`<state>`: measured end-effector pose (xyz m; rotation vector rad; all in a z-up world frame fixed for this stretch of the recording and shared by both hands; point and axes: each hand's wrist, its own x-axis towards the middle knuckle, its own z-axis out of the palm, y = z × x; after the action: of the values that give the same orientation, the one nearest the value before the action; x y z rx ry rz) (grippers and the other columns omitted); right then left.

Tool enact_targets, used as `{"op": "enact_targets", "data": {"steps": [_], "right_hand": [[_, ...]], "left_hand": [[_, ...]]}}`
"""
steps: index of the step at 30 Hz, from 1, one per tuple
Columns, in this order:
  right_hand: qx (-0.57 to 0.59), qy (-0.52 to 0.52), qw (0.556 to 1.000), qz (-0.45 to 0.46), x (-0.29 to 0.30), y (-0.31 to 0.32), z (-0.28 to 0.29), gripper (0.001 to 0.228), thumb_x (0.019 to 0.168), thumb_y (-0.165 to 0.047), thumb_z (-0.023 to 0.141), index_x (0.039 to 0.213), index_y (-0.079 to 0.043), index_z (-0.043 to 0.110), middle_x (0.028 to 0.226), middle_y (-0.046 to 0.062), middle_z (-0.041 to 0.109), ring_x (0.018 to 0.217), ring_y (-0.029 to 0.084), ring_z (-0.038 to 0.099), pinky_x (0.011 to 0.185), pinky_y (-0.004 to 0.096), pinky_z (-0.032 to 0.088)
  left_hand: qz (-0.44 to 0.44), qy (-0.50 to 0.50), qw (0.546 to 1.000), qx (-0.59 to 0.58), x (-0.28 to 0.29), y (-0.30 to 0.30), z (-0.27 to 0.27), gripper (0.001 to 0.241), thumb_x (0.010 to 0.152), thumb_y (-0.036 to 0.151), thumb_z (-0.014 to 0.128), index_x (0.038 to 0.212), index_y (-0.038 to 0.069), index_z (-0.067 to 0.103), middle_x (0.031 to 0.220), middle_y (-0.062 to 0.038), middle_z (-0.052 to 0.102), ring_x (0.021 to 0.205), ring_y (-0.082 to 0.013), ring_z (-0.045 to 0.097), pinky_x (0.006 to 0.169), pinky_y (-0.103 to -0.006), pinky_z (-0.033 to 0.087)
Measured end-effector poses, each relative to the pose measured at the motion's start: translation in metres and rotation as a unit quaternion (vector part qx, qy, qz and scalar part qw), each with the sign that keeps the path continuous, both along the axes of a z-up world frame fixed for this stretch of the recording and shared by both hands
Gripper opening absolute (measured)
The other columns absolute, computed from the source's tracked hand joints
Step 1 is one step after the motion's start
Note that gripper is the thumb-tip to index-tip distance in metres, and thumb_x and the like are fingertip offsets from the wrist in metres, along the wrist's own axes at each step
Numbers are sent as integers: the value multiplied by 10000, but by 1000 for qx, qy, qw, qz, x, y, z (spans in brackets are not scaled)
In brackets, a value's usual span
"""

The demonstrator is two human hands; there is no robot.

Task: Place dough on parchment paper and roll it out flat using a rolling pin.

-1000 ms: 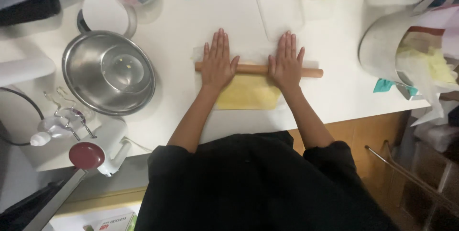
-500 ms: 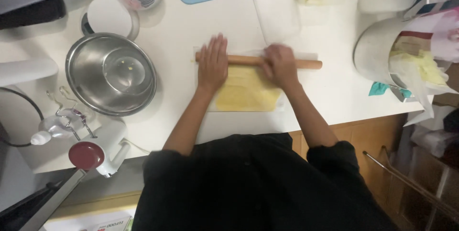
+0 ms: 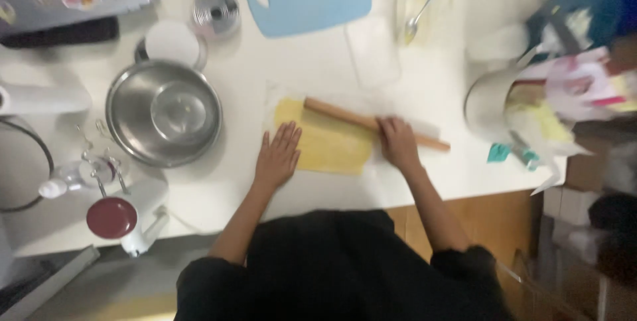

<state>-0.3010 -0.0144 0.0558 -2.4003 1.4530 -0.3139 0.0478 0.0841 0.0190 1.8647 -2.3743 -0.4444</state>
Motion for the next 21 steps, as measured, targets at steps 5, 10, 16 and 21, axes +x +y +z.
{"op": "enact_targets", "data": {"steps": [5,10,16,21], "right_hand": [[40,-81,992,-85,4,24,42,371,923,-93,612,1289,-43,574,1130,201,651,983,405,638,840,489,517],[122,-100,961,-226,8,30,73,393,963,-156,640,1340,-79,561,1047,178,687,859,391,686,743,481,552],[95,-106,978,-154,1,23,69,358,943,-216,720,1259,-80,620,1049,156,675,808,334,687,717,438,562],[76,-98,992,14,31,29,61,371,935,-162,740,1278,-58,644,1098,140,663,952,337,660,807,431,544]], "left_hand": [[70,68,995,7,-86,-36,-20,689,1033,330,451,1621,-1,310,1712,-154,271,1574,-311,252,1248,-557,214],[52,67,996,9,-136,-40,2,740,983,485,437,1553,34,302,1653,-154,254,1521,-335,207,1169,-611,181],[-171,67,980,72,-78,-41,-3,743,1014,538,426,1605,108,295,1695,-68,234,1578,-246,176,1258,-556,176],[-343,36,937,-50,-8,4,-29,687,900,206,488,1569,244,337,1658,18,319,1515,-229,290,1205,-528,223]]}}
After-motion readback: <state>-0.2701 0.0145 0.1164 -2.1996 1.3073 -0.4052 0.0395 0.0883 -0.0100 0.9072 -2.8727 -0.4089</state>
